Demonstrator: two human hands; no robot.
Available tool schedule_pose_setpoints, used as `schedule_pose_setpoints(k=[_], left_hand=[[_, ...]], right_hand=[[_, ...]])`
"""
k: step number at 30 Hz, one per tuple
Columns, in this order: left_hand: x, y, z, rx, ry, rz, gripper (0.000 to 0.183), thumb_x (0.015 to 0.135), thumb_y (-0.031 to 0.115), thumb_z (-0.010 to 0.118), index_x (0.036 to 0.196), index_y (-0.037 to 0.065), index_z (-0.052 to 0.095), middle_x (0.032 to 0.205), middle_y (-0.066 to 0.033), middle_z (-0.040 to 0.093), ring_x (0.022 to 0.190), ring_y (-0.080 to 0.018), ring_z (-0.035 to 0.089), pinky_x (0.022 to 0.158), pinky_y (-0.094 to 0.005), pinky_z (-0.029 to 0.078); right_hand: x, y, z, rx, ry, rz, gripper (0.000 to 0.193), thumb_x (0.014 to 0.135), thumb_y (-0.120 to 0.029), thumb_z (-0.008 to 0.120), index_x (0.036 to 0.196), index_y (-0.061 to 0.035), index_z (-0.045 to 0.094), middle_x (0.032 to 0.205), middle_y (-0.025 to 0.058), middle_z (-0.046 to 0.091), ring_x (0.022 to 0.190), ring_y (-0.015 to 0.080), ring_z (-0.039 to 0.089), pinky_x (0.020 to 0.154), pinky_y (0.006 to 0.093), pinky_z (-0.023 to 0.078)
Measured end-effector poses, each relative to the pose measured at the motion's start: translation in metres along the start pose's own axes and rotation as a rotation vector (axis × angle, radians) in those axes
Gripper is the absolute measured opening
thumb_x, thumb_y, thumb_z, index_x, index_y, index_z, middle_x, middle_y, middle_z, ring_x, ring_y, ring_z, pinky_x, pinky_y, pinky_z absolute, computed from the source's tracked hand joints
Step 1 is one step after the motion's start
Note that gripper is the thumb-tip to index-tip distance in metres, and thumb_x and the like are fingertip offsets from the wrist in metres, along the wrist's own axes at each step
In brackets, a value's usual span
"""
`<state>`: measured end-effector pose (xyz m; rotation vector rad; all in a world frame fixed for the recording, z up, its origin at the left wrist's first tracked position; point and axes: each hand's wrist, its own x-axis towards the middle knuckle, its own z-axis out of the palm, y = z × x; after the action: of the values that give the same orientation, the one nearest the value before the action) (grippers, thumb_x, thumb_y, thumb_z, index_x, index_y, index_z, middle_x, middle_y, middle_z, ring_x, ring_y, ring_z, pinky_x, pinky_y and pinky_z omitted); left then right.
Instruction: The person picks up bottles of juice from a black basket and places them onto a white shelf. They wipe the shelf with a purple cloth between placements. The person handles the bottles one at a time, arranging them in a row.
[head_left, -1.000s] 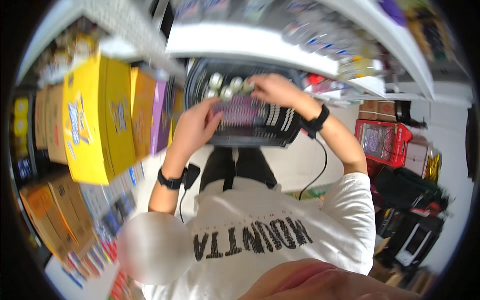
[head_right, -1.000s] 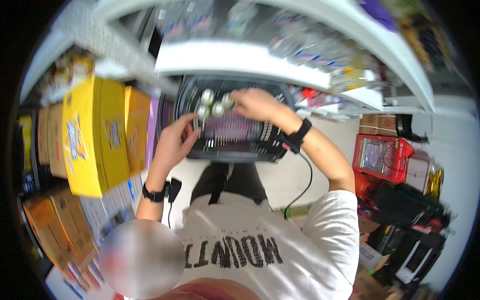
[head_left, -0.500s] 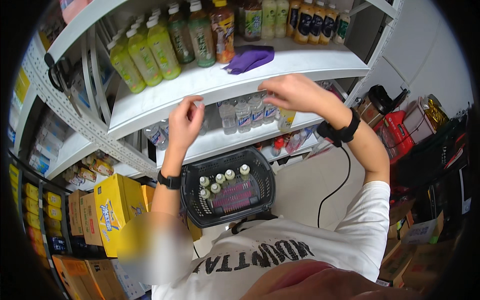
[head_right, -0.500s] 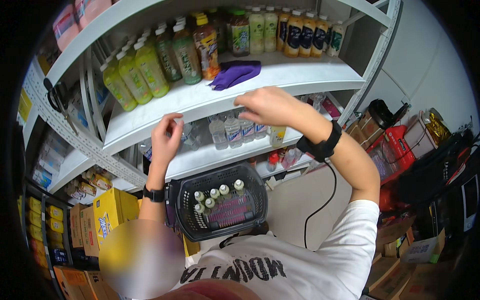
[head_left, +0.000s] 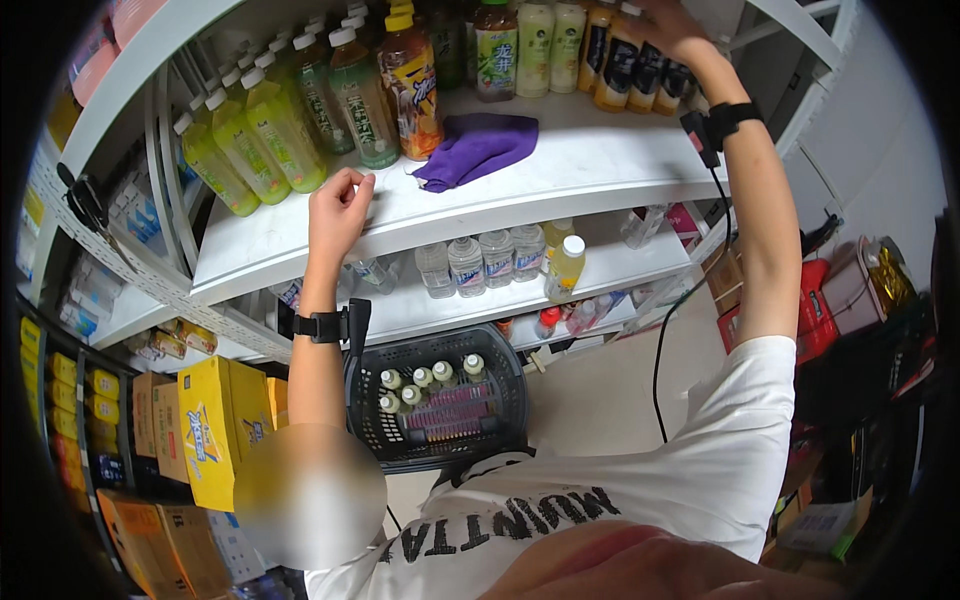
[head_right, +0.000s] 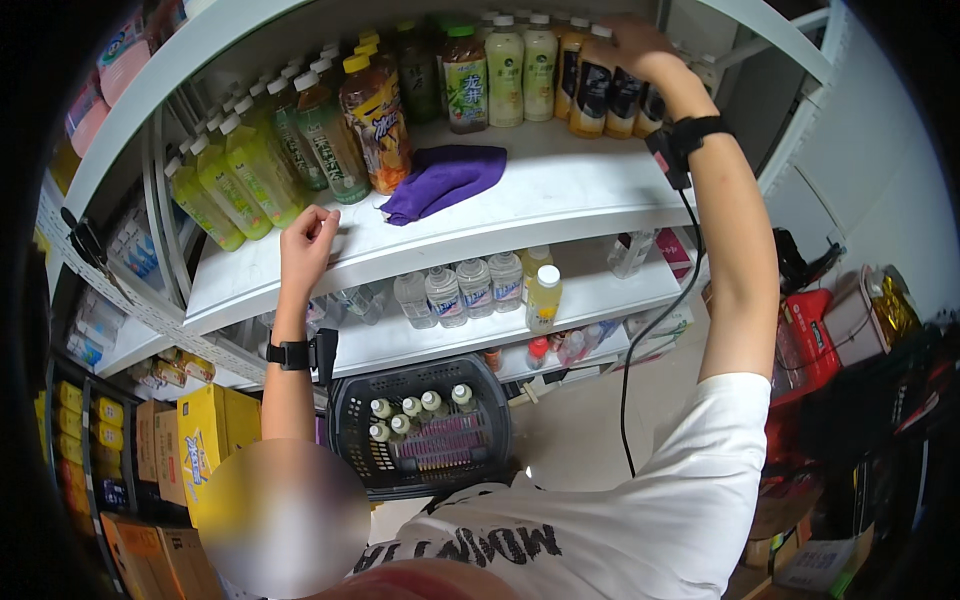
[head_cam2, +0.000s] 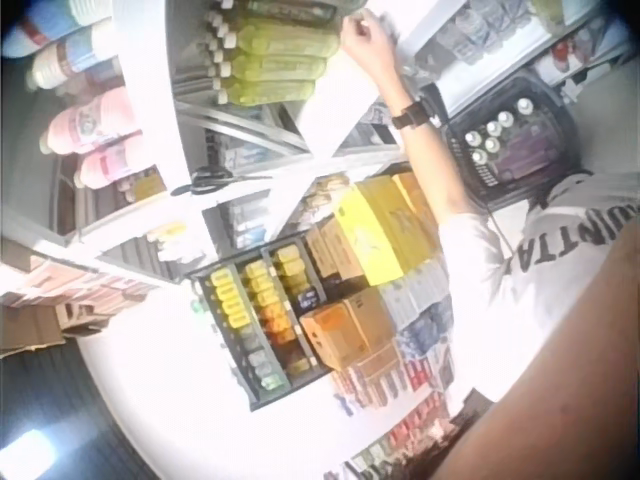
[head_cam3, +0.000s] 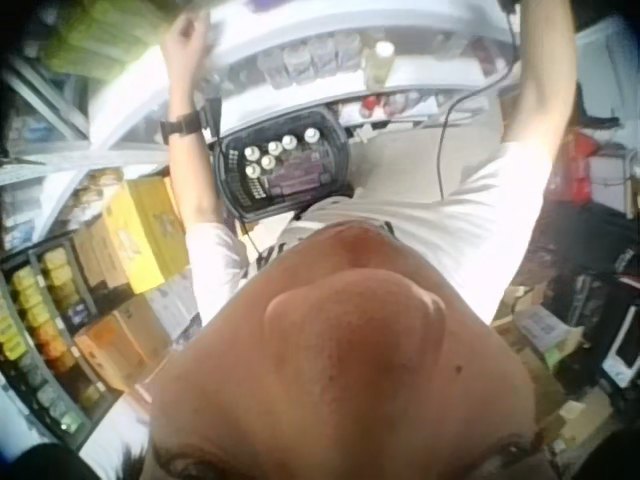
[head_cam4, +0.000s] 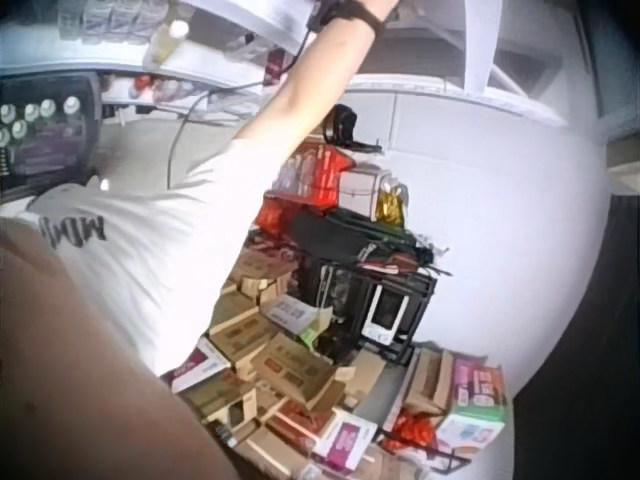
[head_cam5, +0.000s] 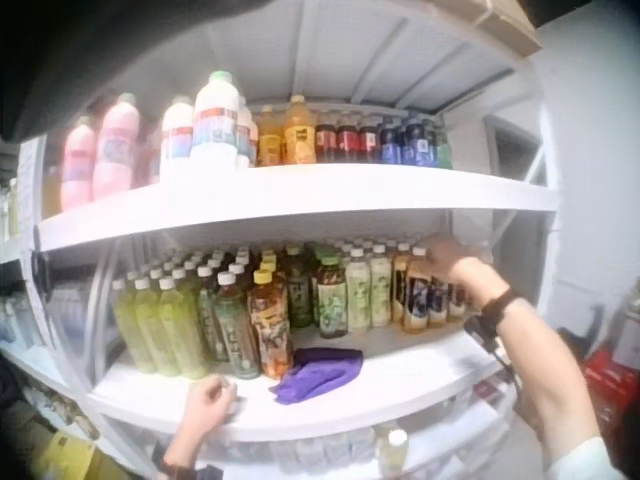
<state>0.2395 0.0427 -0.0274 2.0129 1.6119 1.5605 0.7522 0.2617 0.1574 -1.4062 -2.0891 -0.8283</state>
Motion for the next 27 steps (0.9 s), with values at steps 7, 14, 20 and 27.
schedule_pose_setpoints(k=[7,14,20,27], left_hand=[[-0.005,0.008,-0.002,0.14,0.014,-0.041,0.028,0.093,0.024,0.073,0.082,0.0,0.066,0.055,-0.0035,0.042,0.052,-0.0122,0.035,0.05,-0.0323,0.031],[-0.001,0.009,0.002,0.133,0.012,-0.055,0.027,0.093,0.023,0.072,0.082,0.0,0.066,0.054,-0.0042,0.042,0.052,-0.0132,0.036,0.05,-0.0329,0.032],[-0.004,0.008,-0.003,0.156,0.022,-0.05,0.027,0.093,0.025,0.072,0.083,0.0,0.066,0.055,-0.006,0.045,0.051,-0.0158,0.039,0.05,-0.0343,0.034],[0.001,0.006,0.009,0.143,0.017,0.01,0.028,0.092,0.027,0.071,0.084,0.0,0.067,0.057,-0.0104,0.051,0.051,-0.0222,0.047,0.052,-0.0373,0.039]], right_hand=[[0.02,-0.014,0.033,-0.021,0.147,0.001,0.056,0.098,-0.055,0.058,0.121,-0.0044,0.066,0.113,0.0205,0.072,0.101,0.0401,0.069,0.088,0.0468,0.055],[0.013,-0.026,0.004,0.102,-0.008,0.162,0.056,0.099,-0.056,0.055,0.124,-0.0082,0.07,0.121,0.021,0.071,0.114,0.0419,0.065,0.099,0.0484,0.05],[-0.012,-0.056,-0.031,0.196,0.113,0.09,0.047,0.096,-0.048,0.063,0.11,-0.0044,0.074,0.107,0.022,0.074,0.099,0.0392,0.07,0.088,0.0467,0.054],[-0.011,0.004,0.019,-0.121,0.079,-0.013,0.068,0.099,-0.069,0.047,0.13,-0.0116,0.067,0.099,0.0217,0.075,0.096,0.0409,0.071,0.085,0.0524,0.058]])
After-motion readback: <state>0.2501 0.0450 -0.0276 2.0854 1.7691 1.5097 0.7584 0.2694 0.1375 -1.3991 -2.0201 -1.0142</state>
